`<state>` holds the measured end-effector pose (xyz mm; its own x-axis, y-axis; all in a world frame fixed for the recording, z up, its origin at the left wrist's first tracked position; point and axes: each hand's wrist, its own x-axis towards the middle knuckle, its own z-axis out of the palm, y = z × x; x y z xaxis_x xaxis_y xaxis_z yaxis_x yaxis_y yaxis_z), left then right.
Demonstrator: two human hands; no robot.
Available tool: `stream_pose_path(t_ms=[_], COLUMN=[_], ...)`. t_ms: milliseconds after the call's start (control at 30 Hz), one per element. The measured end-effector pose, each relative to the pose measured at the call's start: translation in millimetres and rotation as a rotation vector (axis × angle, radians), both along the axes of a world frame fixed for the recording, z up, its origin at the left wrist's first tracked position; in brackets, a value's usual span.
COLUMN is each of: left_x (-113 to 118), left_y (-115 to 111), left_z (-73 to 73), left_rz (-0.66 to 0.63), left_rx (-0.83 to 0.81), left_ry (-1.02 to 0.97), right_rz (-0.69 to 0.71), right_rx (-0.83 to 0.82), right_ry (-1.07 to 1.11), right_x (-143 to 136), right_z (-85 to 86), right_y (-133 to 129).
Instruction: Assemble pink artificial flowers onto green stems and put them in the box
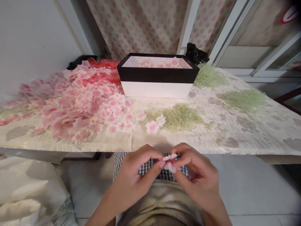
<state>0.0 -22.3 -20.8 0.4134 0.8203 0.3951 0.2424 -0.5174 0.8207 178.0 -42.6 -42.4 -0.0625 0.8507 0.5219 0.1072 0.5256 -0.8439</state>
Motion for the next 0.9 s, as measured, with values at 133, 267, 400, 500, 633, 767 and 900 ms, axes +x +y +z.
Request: stream_pose_path(t_ms=[133,267,400,500,633,767,900], left_x=[0.9,3.0,4.5,-0.1,-15.7,-28.1,-25.2], left_y=[-0.7,0.8,0.1,4.8,35.8,83.4,110.6], left_z=[0.8,-1.4,-0.4,5.8,16.1,16.1,6.9], left_rz=[-0.018,-0.051,-0.107,-0.126,0.163,0.151,0.011], left_rx=[-0.058,-0.044,0.014,0.076,0.249,0.247,0.256], left_ry=[0.02,0.027,0.038,0.101,0.176,0.331,0.335], right_rz=[0.004,0.026,0.032,0.063,0.13,0.164,0.171], right_rx=[0.0,-0.006,-0.089,-0.138,-0.118,-0.113,-0.105], right_ry=[-0.014,-0.009,0.009,-0.039,-0.048,-0.049,-0.068], right_x=[0.5,-0.4,0.8,5.7,15.5,20.2,17.9], right_z=[0.4,-1.2,-1.6,-0.4,-2.0,-5.7,-6.4], right_y=[-0.1,0.3,-0.9,0.4,6.1,8.4,8.8])
